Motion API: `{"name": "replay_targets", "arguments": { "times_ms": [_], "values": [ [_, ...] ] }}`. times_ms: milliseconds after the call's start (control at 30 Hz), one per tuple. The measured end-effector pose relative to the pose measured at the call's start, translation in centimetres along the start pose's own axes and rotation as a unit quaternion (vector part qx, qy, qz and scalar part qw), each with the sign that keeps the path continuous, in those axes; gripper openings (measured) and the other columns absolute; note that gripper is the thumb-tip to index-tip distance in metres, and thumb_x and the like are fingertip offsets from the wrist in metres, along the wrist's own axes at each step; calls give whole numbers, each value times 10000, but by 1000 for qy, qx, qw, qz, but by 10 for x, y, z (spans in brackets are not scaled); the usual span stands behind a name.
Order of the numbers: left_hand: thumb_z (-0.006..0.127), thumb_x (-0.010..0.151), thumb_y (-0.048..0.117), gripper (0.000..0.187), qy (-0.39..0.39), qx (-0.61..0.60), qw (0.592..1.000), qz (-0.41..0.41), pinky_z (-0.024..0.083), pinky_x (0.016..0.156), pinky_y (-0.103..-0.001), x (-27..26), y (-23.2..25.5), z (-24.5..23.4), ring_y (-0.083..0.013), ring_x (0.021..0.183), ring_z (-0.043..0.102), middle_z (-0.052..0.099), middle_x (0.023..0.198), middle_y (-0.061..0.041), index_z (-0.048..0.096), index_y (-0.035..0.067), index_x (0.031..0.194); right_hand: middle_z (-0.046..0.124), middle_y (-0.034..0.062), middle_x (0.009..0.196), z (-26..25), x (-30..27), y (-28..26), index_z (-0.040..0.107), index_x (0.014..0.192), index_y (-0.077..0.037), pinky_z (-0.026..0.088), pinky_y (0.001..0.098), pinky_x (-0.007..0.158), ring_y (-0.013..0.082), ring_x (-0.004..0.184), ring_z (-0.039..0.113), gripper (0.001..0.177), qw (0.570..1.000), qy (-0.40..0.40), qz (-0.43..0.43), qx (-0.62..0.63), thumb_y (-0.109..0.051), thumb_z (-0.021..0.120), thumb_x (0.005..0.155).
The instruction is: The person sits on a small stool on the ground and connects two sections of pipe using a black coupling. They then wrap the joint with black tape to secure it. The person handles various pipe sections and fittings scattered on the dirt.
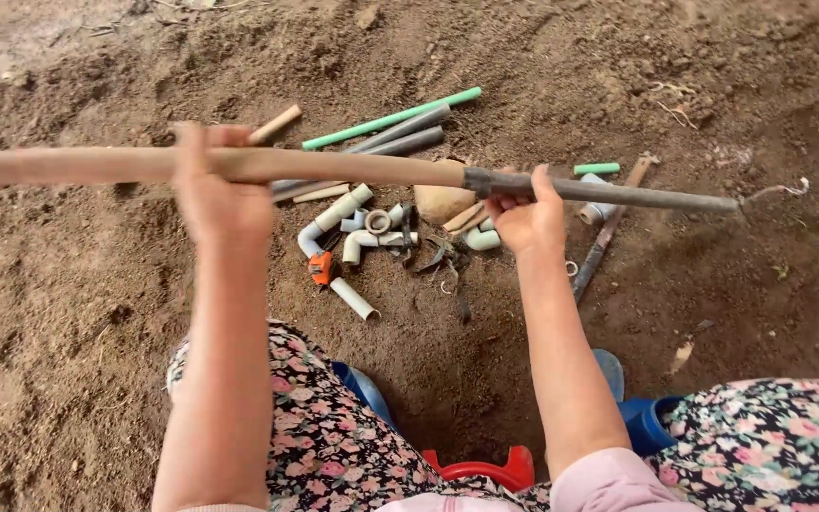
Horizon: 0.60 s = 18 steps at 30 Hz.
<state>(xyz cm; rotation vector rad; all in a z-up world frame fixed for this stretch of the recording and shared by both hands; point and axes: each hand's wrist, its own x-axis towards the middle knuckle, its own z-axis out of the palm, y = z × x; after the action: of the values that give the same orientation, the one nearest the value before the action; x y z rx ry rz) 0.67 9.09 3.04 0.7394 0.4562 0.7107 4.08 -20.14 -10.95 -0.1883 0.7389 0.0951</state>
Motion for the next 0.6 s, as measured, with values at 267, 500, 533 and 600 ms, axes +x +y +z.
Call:
{"name": "replay_targets", "arguments": {
  "times_ms": [267,500,533,600],
  "values": [
    [733,710,482,703,-118,205,919,-315,468,709,-455,-71,-67,13,-330,853,638,546,918,-148,490,-50,1099,672,87,1011,22,-25,53,565,971,-59,521,513,916,292,945,640,372,980,-139,65,-125,-344,715,786],
    [680,785,493,535,-145,133,924,-329,411,817,-409,-54,-87,-9,-266,862,609,518,966,-77,551,137,1164,685,60,1040,19,-23,47,622,983,-122,540,476,936,270,998,650,333,961,-203,44,-185,-394,685,801],
    [676,779,515,524,-147,142,922,-330,397,830,-412,-52,-90,-10,-282,892,599,518,995,-78,571,170,1160,685,73,1022,22,-29,47,619,982,-120,538,484,938,280,993,649,340,958,-203,43,-196,-404,675,804],
    [672,773,538,514,-150,150,919,-332,382,843,-416,-50,-95,-11,-299,921,589,517,1024,-78,591,203,1156,685,86,1003,30,-43,49,616,982,-118,535,492,940,290,988,649,347,956,-204,42,-207,-414,665,807]
  ]
}}
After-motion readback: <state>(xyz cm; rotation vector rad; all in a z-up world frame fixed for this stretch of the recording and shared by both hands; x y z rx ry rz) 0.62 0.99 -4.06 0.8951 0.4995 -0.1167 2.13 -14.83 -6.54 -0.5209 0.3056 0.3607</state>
